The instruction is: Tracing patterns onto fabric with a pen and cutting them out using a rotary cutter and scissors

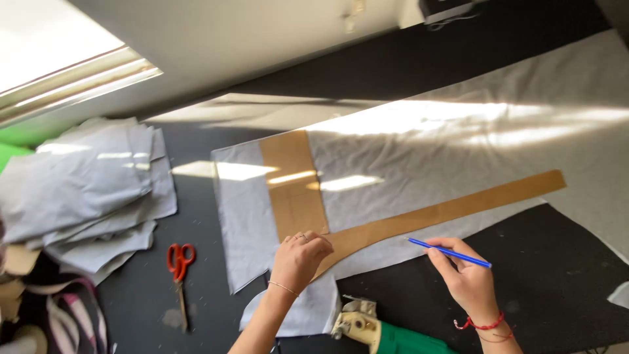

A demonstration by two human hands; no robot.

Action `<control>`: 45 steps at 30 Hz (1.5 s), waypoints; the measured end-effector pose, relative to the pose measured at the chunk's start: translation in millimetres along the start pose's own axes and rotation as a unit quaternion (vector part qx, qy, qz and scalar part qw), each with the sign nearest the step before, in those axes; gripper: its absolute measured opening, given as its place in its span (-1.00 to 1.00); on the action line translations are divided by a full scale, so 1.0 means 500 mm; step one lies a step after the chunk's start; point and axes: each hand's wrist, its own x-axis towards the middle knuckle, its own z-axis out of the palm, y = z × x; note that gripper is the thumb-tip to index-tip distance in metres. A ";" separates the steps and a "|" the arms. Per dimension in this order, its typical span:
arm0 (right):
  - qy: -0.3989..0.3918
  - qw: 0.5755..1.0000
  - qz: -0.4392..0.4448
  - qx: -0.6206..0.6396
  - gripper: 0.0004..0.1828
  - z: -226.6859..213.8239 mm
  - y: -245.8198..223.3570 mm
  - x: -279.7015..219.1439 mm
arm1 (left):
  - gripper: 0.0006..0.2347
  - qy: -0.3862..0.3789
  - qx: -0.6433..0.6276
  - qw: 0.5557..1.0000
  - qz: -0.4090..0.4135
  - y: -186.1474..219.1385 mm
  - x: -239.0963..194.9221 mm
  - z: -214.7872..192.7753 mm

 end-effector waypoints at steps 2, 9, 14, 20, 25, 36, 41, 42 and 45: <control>-0.080 0.995 -0.026 -0.053 -0.87 0.064 -0.011 0.001 | -0.87 0.023 0.028 0.999 0.015 -0.004 -0.057 -0.022; -0.387 0.914 -0.048 -0.111 -0.87 0.256 -0.057 -0.014 | -0.95 0.005 0.076 0.994 -0.079 -0.060 -0.153 0.015; -0.473 0.875 -0.036 -0.099 -0.86 0.319 -0.018 -0.006 | -0.96 -0.013 -0.016 0.995 -0.096 -0.100 -0.174 0.043; -0.505 0.849 -0.112 -0.108 -0.85 0.335 -0.007 -0.002 | -0.90 -0.066 -0.023 0.991 -0.112 -0.105 -0.176 0.029; -0.534 0.827 -0.143 -0.099 -0.84 0.343 0.006 0.005 | -0.91 -0.064 -0.003 0.992 -0.113 -0.103 -0.175 0.035; -0.490 0.850 -0.113 -0.160 -0.89 0.227 -0.004 0.130 | -0.69 -0.092 0.070 0.986 -0.123 -0.054 -0.149 0.001; -0.453 0.861 -0.065 -0.223 -0.87 0.131 -0.007 0.194 | -0.56 -0.158 0.085 0.976 -0.121 -0.048 -0.127 0.008; -0.442 0.864 -0.049 -0.236 -0.86 0.111 -0.004 0.205 | -0.56 -0.172 0.085 0.973 -0.127 -0.046 -0.124 0.009; -0.417 0.870 -0.014 -0.263 -0.84 0.057 -0.017 0.234 | -0.57 -0.194 0.092 0.968 -0.128 -0.027 -0.112 -0.011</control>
